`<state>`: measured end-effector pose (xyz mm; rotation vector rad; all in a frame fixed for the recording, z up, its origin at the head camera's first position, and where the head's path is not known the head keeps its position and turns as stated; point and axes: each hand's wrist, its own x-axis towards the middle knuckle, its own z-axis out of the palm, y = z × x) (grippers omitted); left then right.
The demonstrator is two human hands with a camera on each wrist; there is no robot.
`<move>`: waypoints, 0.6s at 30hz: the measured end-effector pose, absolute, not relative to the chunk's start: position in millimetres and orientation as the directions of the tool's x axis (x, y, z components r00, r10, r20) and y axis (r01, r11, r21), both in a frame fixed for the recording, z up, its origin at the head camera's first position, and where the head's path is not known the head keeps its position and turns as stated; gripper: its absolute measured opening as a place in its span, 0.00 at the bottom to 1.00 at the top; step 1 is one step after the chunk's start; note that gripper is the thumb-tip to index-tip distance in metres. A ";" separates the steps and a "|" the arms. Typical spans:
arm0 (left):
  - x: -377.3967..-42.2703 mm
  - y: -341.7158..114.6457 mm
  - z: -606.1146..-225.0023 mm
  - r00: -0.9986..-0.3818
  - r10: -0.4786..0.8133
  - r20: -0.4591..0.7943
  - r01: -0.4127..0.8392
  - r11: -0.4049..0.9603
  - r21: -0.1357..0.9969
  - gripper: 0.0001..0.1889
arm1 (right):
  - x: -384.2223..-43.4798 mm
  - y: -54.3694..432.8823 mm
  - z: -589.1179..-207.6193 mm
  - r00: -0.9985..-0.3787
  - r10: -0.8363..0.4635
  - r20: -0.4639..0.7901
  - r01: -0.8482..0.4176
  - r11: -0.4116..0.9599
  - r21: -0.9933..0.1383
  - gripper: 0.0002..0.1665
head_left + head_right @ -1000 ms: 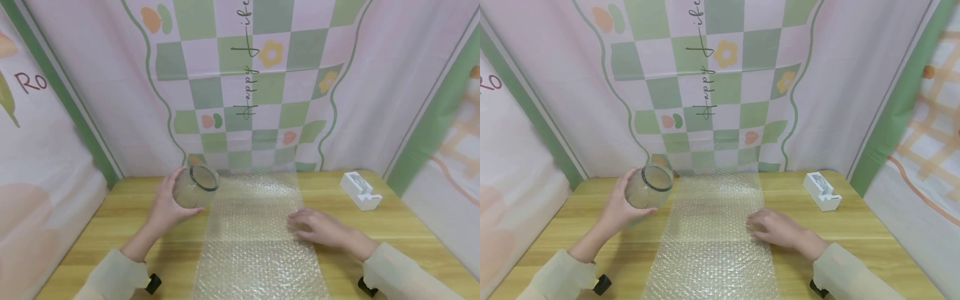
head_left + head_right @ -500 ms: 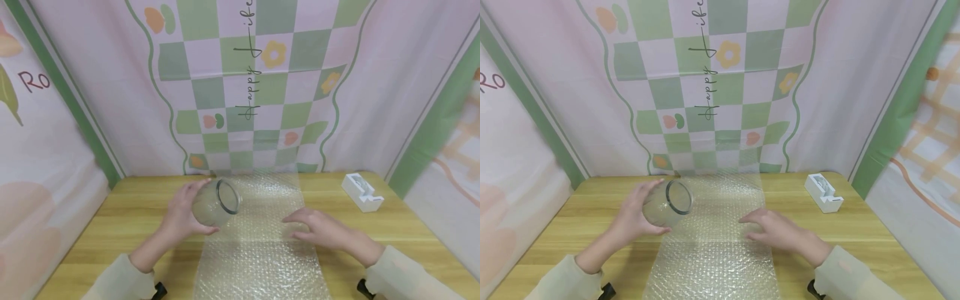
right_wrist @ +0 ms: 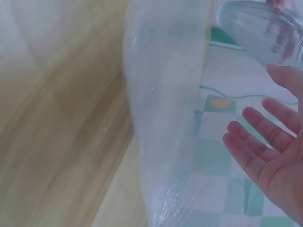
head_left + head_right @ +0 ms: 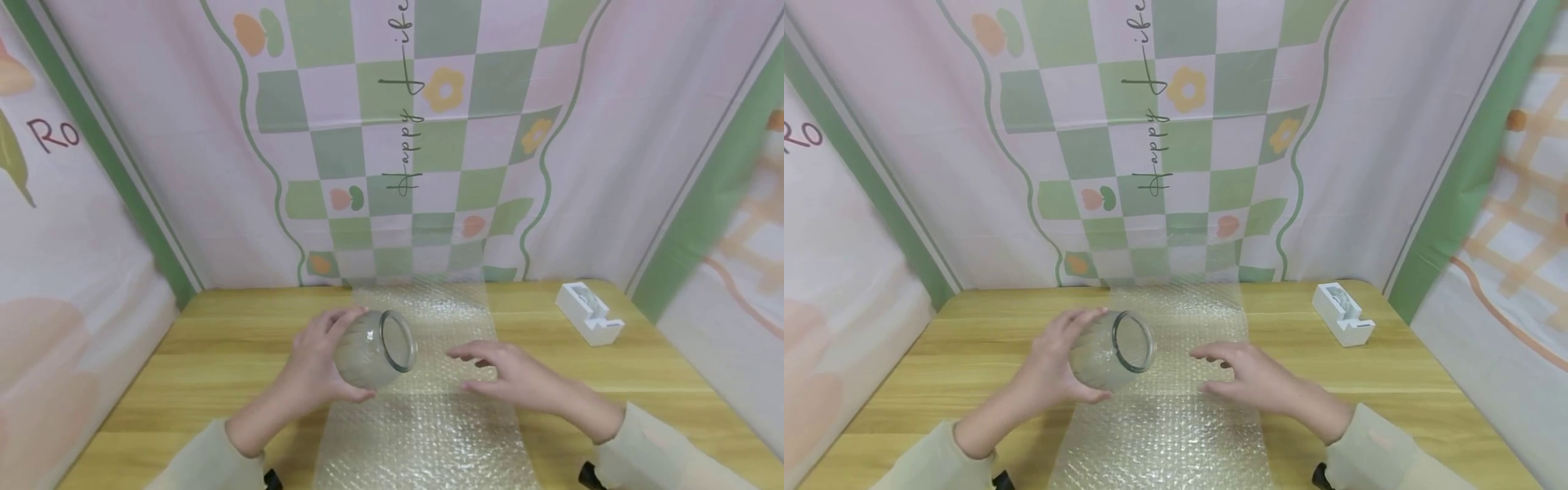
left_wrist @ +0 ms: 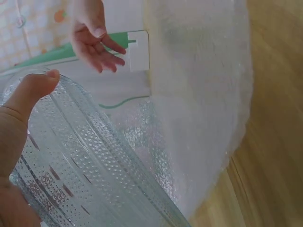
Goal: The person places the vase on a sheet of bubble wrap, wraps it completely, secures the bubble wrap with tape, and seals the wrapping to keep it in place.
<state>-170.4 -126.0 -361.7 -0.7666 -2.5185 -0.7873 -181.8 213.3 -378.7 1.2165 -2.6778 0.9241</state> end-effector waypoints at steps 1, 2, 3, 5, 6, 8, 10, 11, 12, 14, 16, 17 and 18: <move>-169.7 -124.2 -361.6 -0.773 0.390 0.500 0.602 0.700 0.384 0.64 | -180.2 211.4 -377.3 -0.695 -0.662 0.281 -0.687 0.495 -0.533 0.29; -168.7 -122.3 -361.0 -0.772 0.401 0.493 0.603 0.707 0.370 0.64 | -178.6 209.3 -375.9 -0.703 -0.657 0.274 -0.670 0.482 -0.565 0.31; -167.7 -120.4 -360.6 -0.772 0.413 0.484 0.604 0.715 0.353 0.64 | -176.7 207.1 -374.6 -0.713 -0.649 0.265 -0.650 0.471 -0.596 0.33; -165.7 -116.9 -359.9 -0.772 0.437 0.462 0.604 0.731 0.318 0.64 | -173.5 202.1 -371.4 -0.722 -0.643 0.256 -0.623 0.444 -0.645 0.37; -164.8 -115.2 -359.8 -0.773 0.447 0.450 0.604 0.735 0.307 0.64 | -172.1 199.6 -369.8 -0.724 -0.642 0.253 -0.611 0.427 -0.667 0.38; -163.1 -111.9 -360.4 -0.777 0.465 0.425 0.604 0.742 0.291 0.64 | -169.9 194.7 -366.8 -0.722 -0.646 0.246 -0.587 0.386 -0.711 0.41; -161.3 -109.4 -361.8 -0.780 0.477 0.405 0.603 0.746 0.282 0.64 | -167.9 190.8 -364.6 -0.716 -0.657 0.234 -0.560 0.341 -0.755 0.45; -160.2 -108.3 -362.6 -0.780 0.483 0.398 0.604 0.748 0.276 0.64 | -166.7 189.2 -363.7 -0.713 -0.664 0.225 -0.542 0.319 -0.777 0.46; -159.5 -107.4 -363.8 -0.778 0.489 0.395 0.607 0.747 0.271 0.64 | -165.5 188.0 -363.3 -0.710 -0.671 0.216 -0.526 0.301 -0.795 0.47; -158.1 -105.9 -365.5 -0.769 0.501 0.396 0.617 0.744 0.257 0.64 | -163.2 186.3 -363.3 -0.702 -0.684 0.200 -0.502 0.275 -0.820 0.50; -156.7 -104.5 -366.9 -0.761 0.509 0.402 0.626 0.739 0.248 0.64 | -160.7 185.0 -364.2 -0.699 -0.689 0.191 -0.482 0.258 -0.837 0.53; -156.2 -103.7 -367.6 -0.758 0.512 0.404 0.629 0.738 0.244 0.64 | -159.4 184.3 -364.9 -0.700 -0.689 0.188 -0.476 0.254 -0.842 0.54; -155.7 -102.9 -368.3 -0.755 0.516 0.403 0.632 0.737 0.240 0.64 | -158.3 183.4 -365.9 -0.699 -0.690 0.189 -0.471 0.245 -0.848 0.55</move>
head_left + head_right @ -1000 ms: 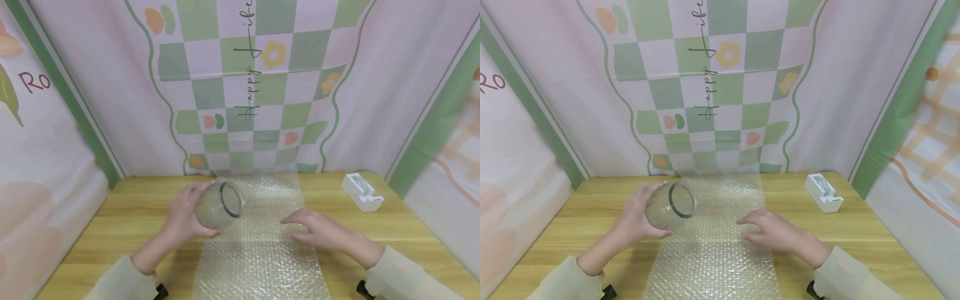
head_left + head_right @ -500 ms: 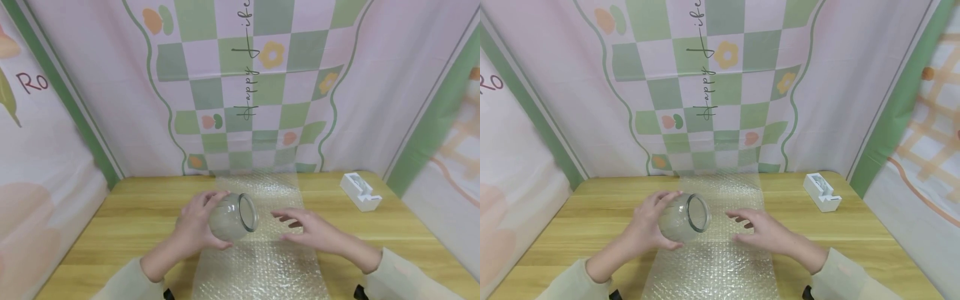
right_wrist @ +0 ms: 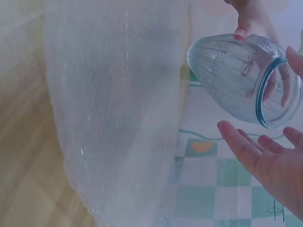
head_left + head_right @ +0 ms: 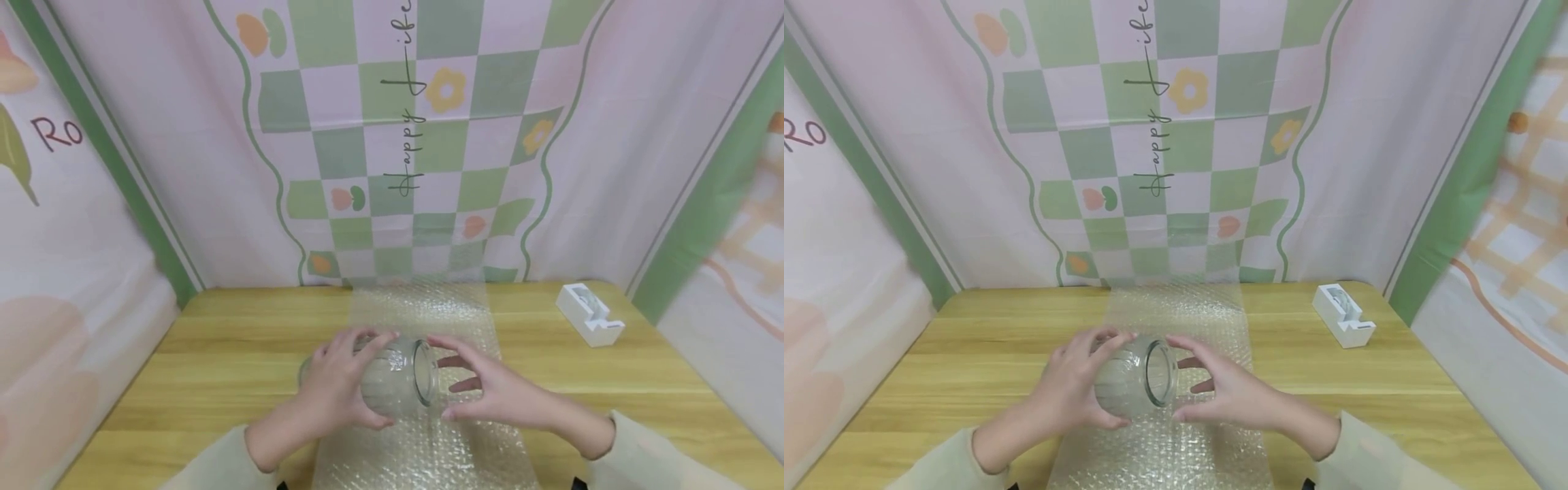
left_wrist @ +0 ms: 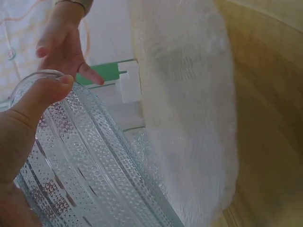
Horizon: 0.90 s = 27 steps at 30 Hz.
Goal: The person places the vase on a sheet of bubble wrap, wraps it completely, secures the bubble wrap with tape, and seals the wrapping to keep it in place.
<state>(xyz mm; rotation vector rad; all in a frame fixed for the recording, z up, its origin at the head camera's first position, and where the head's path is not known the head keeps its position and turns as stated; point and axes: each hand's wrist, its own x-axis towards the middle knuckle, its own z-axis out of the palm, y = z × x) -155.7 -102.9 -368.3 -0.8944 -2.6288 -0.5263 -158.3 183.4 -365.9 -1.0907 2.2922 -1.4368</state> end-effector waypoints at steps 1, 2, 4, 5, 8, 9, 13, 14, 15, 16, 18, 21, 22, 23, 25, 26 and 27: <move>-155.2 -101.8 -368.7 -0.753 0.522 0.400 0.634 0.737 0.233 0.64 | -157.3 182.2 -367.0 -0.697 -0.691 0.192 -0.466 0.233 -0.854 0.56; -154.7 -100.6 -369.4 -0.752 0.529 0.394 0.637 0.735 0.230 0.64 | -156.1 180.9 -368.2 -0.695 -0.692 0.198 -0.465 0.222 -0.857 0.57; -153.7 -97.7 -370.4 -0.749 0.542 0.381 0.642 0.735 0.218 0.64 | -154.0 177.7 -370.9 -0.691 -0.691 0.210 -0.464 0.202 -0.862 0.58; -153.2 -96.2 -370.9 -0.748 0.548 0.376 0.645 0.735 0.212 0.64 | -153.1 175.9 -372.3 -0.690 -0.690 0.218 -0.467 0.194 -0.863 0.59; -151.8 -91.6 -372.4 -0.742 0.561 0.368 0.652 0.732 0.198 0.64 | -150.0 170.6 -375.5 -0.700 -0.673 0.238 -0.479 0.195 -0.856 0.61; -151.3 -90.1 -372.8 -0.740 0.563 0.368 0.652 0.735 0.187 0.64 | -149.0 169.2 -376.3 -0.709 -0.663 0.243 -0.482 0.203 -0.853 0.62; -148.5 -84.5 -373.9 -0.731 0.576 0.366 0.658 0.738 0.151 0.64 | -145.3 164.9 -378.8 -0.744 -0.616 0.258 -0.485 0.233 -0.843 0.62; -147.7 -83.4 -374.1 -0.729 0.580 0.365 0.659 0.738 0.145 0.64 | -144.5 163.8 -379.4 -0.751 -0.605 0.264 -0.484 0.233 -0.843 0.61; -147.1 -82.3 -374.3 -0.729 0.580 0.364 0.659 0.739 0.139 0.64 | -144.0 162.9 -380.0 -0.758 -0.594 0.270 -0.482 0.230 -0.845 0.59; -146.5 -81.6 -374.5 -0.725 0.584 0.364 0.662 0.737 0.136 0.64 | -143.5 162.0 -380.8 -0.762 -0.586 0.277 -0.479 0.222 -0.849 0.57; -145.5 -80.4 -374.7 -0.724 0.585 0.365 0.663 0.737 0.134 0.65 | -142.8 160.7 -382.1 -0.770 -0.569 0.289 -0.465 0.190 -0.865 0.54; -144.9 -79.4 -374.9 -0.723 0.586 0.367 0.666 0.733 0.141 0.66 | -141.6 160.8 -383.2 -0.782 -0.549 0.294 -0.438 0.149 -0.886 0.52; -144.7 -79.3 -375.0 -0.723 0.587 0.365 0.668 0.729 0.149 0.66 | -141.1 161.4 -383.2 -0.785 -0.545 0.294 -0.430 0.138 -0.892 0.51; -144.5 -79.1 -375.3 -0.726 0.585 0.363 0.667 0.728 0.160 0.67 | -140.7 162.0 -383.2 -0.787 -0.543 0.292 -0.422 0.130 -0.897 0.51; -143.9 -79.2 -375.9 -0.726 0.584 0.362 0.668 0.723 0.174 0.68 | -139.5 163.4 -382.8 -0.790 -0.541 0.288 -0.411 0.120 -0.904 0.50; -143.5 -79.3 -376.1 -0.727 0.583 0.363 0.669 0.719 0.186 0.68 | -138.7 164.1 -382.4 -0.793 -0.539 0.284 -0.402 0.112 -0.909 0.49; -143.1 -79.4 -376.2 -0.727 0.581 0.366 0.670 0.716 0.195 0.68 | -137.9 165.1 -382.0 -0.792 -0.539 0.286 -0.398 0.101 -0.912 0.49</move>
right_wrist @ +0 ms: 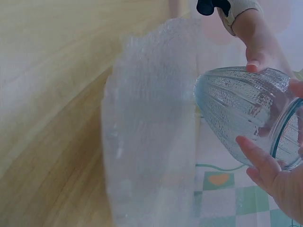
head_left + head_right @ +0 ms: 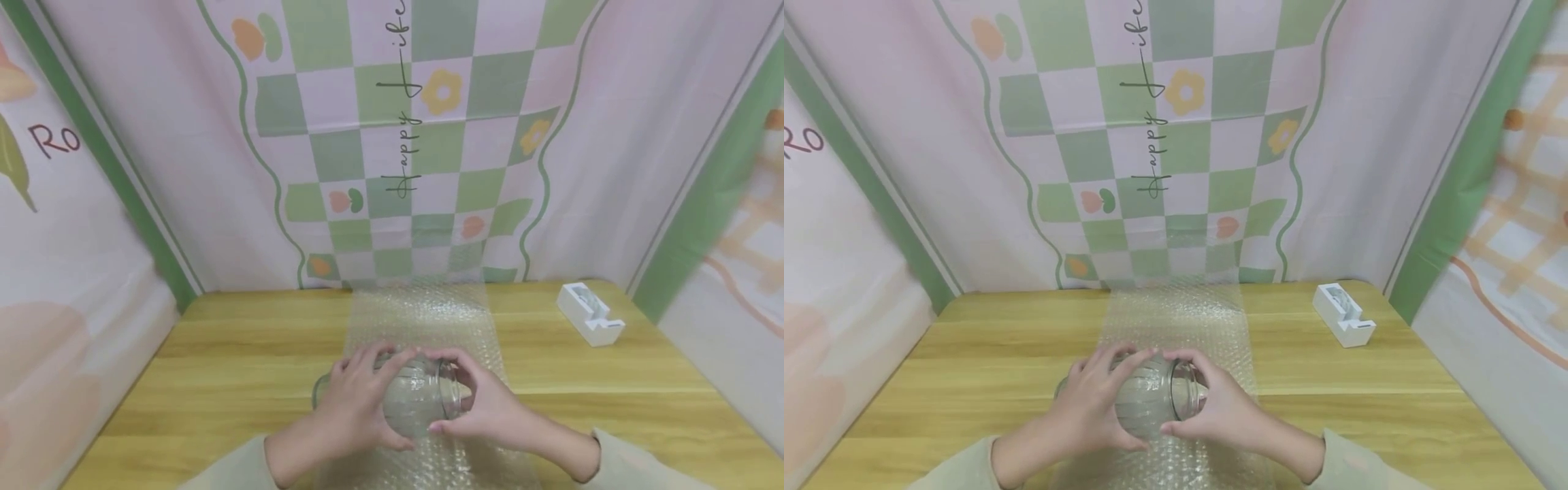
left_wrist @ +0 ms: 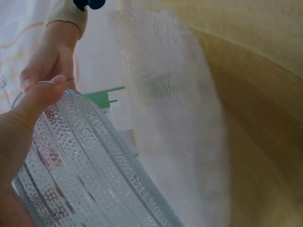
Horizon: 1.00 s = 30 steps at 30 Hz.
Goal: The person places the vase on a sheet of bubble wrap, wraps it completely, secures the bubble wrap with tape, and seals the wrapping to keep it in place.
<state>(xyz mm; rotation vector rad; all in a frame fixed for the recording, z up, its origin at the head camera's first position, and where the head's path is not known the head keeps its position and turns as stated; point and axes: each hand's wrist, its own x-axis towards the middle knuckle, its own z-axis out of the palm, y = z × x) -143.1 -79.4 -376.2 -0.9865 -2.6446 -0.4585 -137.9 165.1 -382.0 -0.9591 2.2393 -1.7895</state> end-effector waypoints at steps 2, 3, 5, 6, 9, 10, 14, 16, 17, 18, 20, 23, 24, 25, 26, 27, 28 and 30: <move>-142.9 -79.8 -376.4 -0.719 0.583 0.378 0.680 0.704 0.206 0.68 | -136.0 167.1 -380.5 -0.796 -0.534 0.285 -0.387 0.087 -0.918 0.49; -143.0 -80.1 -375.6 -0.715 0.586 0.381 0.685 0.698 0.211 0.68 | -135.1 168.1 -379.8 -0.799 -0.529 0.286 -0.380 0.075 -0.922 0.49; -143.5 -81.1 -372.7 -0.704 0.600 0.379 0.700 0.677 0.228 0.67 | -133.7 170.2 -378.6 -0.801 -0.520 0.298 -0.378 0.053 -0.924 0.48; -144.0 -82.0 -370.8 -0.699 0.610 0.373 0.707 0.667 0.235 0.67 | -133.2 171.5 -378.3 -0.797 -0.520 0.307 -0.382 0.041 -0.923 0.48; -146.4 -87.3 -365.4 -0.684 0.649 0.332 0.729 0.627 0.275 0.64 | -131.9 174.5 -378.2 -0.791 -0.518 0.324 -0.385 0.011 -0.923 0.47; -147.7 -89.7 -364.1 -0.677 0.663 0.320 0.736 0.610 0.293 0.64 | -131.3 175.7 -378.5 -0.788 -0.520 0.329 -0.388 0.005 -0.922 0.47; -157.2 -103.0 -362.6 -0.661 0.702 0.264 0.736 0.541 0.406 0.61 | -128.9 180.6 -380.1 -0.792 -0.514 0.329 -0.376 -0.014 -0.926 0.47; -163.1 -111.5 -363.7 -0.659 0.717 0.226 0.710 0.495 0.500 0.59 | -128.1 183.1 -381.0 -0.792 -0.510 0.336 -0.378 -0.023 -0.926 0.47; -165.5 -116.3 -364.8 -0.666 0.718 0.202 0.683 0.477 0.553 0.58 | -127.7 184.4 -381.3 -0.792 -0.507 0.340 -0.380 -0.026 -0.925 0.47; -167.6 -121.2 -366.1 -0.671 0.719 0.179 0.653 0.461 0.601 0.57 | -127.5 185.8 -381.5 -0.790 -0.506 0.345 -0.383 -0.031 -0.923 0.46; -170.8 -129.4 -369.5 -0.684 0.716 0.139 0.594 0.435 0.677 0.56 | -126.5 189.1 -381.5 -0.787 -0.502 0.358 -0.395 -0.037 -0.918 0.46; -173.5 -136.2 -374.9 -0.702 0.705 0.100 0.530 0.424 0.735 0.56 | -125.3 194.7 -381.6 -0.783 -0.498 0.372 -0.402 -0.051 -0.914 0.46; -174.1 -136.7 -376.5 -0.704 0.705 0.089 0.520 0.426 0.741 0.56 | -125.0 196.6 -381.8 -0.782 -0.498 0.374 -0.399 -0.061 -0.915 0.46; -174.3 -136.6 -378.3 -0.704 0.706 0.077 0.513 0.431 0.742 0.57 | -124.7 198.4 -382.2 -0.782 -0.497 0.375 -0.397 -0.067 -0.916 0.46; -174.3 -136.1 -380.1 -0.704 0.707 0.066 0.507 0.435 0.744 0.57 | -124.6 200.1 -382.7 -0.782 -0.499 0.374 -0.391 -0.075 -0.917 0.46; -174.2 -135.2 -382.0 -0.705 0.707 0.058 0.506 0.444 0.740 0.57 | -124.6 201.6 -383.5 -0.781 -0.501 0.372 -0.387 -0.080 -0.919 0.46; -173.9 -134.3 -383.6 -0.706 0.706 0.050 0.504 0.452 0.736 0.57 | -124.5 202.9 -384.3 -0.782 -0.503 0.369 -0.383 -0.079 -0.920 0.45; -172.9 -131.9 -386.5 -0.712 0.700 0.046 0.508 0.469 0.722 0.58 | -124.8 205.0 -386.3 -0.783 -0.508 0.359 -0.377 -0.072 -0.923 0.45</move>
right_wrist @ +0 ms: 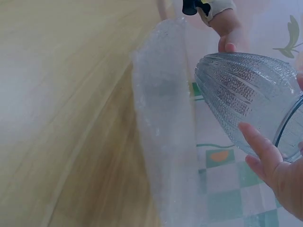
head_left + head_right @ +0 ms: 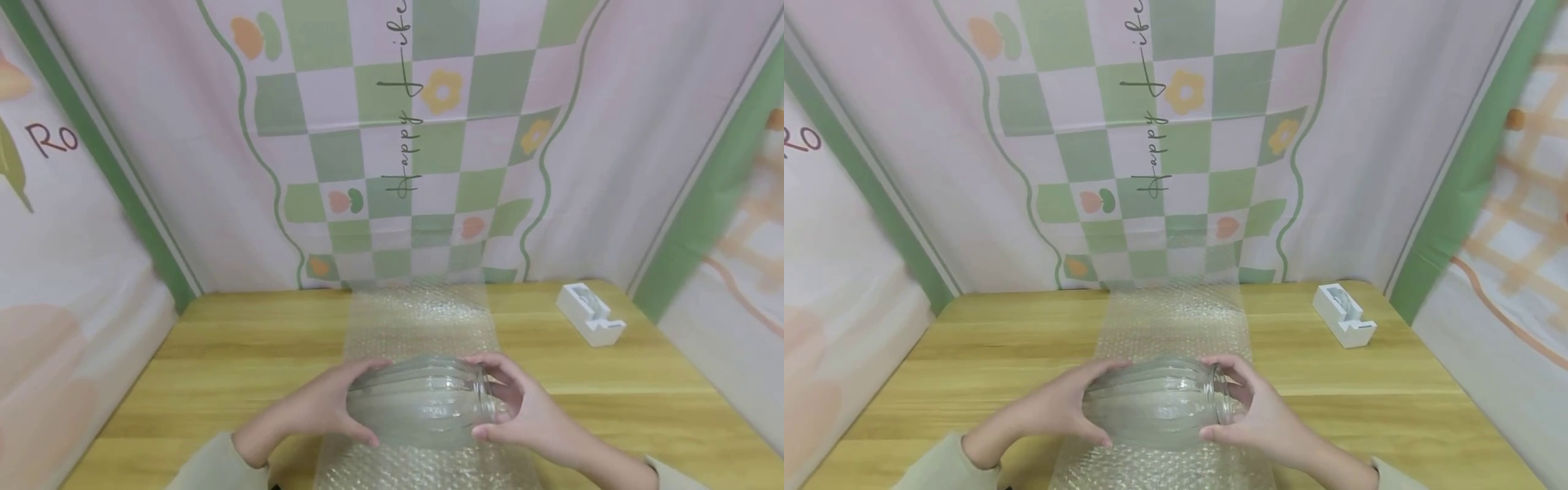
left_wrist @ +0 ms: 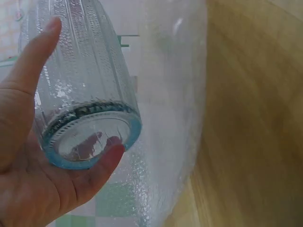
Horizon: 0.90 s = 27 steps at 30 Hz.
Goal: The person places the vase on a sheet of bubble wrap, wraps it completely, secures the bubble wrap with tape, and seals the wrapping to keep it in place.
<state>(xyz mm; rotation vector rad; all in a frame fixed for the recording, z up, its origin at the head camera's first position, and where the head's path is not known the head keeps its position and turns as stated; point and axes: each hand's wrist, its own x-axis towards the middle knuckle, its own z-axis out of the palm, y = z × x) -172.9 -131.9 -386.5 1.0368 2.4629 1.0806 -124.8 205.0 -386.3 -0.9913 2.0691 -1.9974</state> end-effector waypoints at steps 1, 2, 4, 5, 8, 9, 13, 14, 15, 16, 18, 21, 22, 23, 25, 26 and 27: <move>-172.1 -130.8 -387.8 -0.717 0.696 0.050 0.514 0.478 0.713 0.58 | -125.1 205.8 -387.4 -0.783 -0.511 0.355 -0.376 -0.065 -0.924 0.45; -171.3 -129.7 -388.9 -0.723 0.689 0.054 0.517 0.487 0.704 0.57 | -125.8 206.6 -388.5 -0.780 -0.517 0.353 -0.377 -0.063 -0.924 0.45; -169.6 -127.6 -390.8 -0.730 0.680 0.060 0.521 0.498 0.693 0.56 | -127.7 208.8 -390.9 -0.769 -0.532 0.354 -0.377 -0.069 -0.923 0.46; -168.4 -126.6 -391.5 -0.733 0.677 0.061 0.521 0.503 0.690 0.56 | -128.9 210.2 -392.1 -0.760 -0.542 0.359 -0.378 -0.081 -0.922 0.46; -164.3 -123.4 -393.9 -0.741 0.670 0.052 0.514 0.515 0.686 0.56 | -132.5 215.8 -395.6 -0.721 -0.580 0.379 -0.378 -0.129 -0.917 0.47; -163.0 -122.2 -394.6 -0.743 0.668 0.048 0.510 0.517 0.688 0.56 | -133.5 217.9 -396.9 -0.708 -0.592 0.384 -0.375 -0.145 -0.915 0.47; -158.1 -116.8 -396.8 -0.753 0.657 0.043 0.509 0.539 0.671 0.57 | -136.5 225.4 -401.8 -0.675 -0.631 0.381 -0.356 -0.174 -0.918 0.47; -157.3 -115.2 -397.3 -0.756 0.653 0.044 0.509 0.545 0.666 0.57 | -137.2 226.8 -403.1 -0.675 -0.637 0.373 -0.347 -0.173 -0.922 0.47; -156.7 -113.8 -398.1 -0.757 0.651 0.046 0.514 0.552 0.656 0.56 | -137.8 228.2 -404.5 -0.673 -0.645 0.364 -0.334 -0.174 -0.926 0.46; -156.1 -112.4 -398.8 -0.759 0.649 0.047 0.518 0.558 0.648 0.56 | -138.3 229.6 -405.9 -0.672 -0.653 0.351 -0.322 -0.170 -0.932 0.46; -155.2 -109.8 -400.1 -0.761 0.647 0.041 0.522 0.573 0.632 0.56 | -139.1 231.9 -408.6 -0.670 -0.666 0.327 -0.305 -0.155 -0.940 0.46; -154.7 -106.9 -401.4 -0.762 0.647 0.034 0.532 0.595 0.603 0.56 | -140.3 234.0 -412.7 -0.662 -0.684 0.307 -0.294 -0.139 -0.945 0.45; -154.5 -106.3 -401.7 -0.764 0.645 0.028 0.530 0.601 0.598 0.56 | -140.7 234.3 -413.7 -0.659 -0.687 0.306 -0.298 -0.135 -0.945 0.46; -154.5 -105.8 -402.1 -0.765 0.644 0.025 0.531 0.608 0.590 0.56 | -141.1 234.5 -414.8 -0.658 -0.689 0.305 -0.302 -0.130 -0.945 0.46; -154.4 -105.3 -403.3 -0.767 0.641 0.021 0.533 0.619 0.577 0.55 | -141.8 234.5 -416.8 -0.659 -0.690 0.300 -0.305 -0.119 -0.945 0.46; -154.4 -105.3 -404.0 -0.767 0.642 0.020 0.535 0.621 0.574 0.55 | -141.9 234.4 -417.7 -0.660 -0.690 0.295 -0.306 -0.112 -0.945 0.47; -154.5 -105.3 -404.7 -0.767 0.641 0.016 0.533 0.624 0.571 0.55 | -142.1 234.4 -418.5 -0.662 -0.691 0.292 -0.308 -0.104 -0.946 0.47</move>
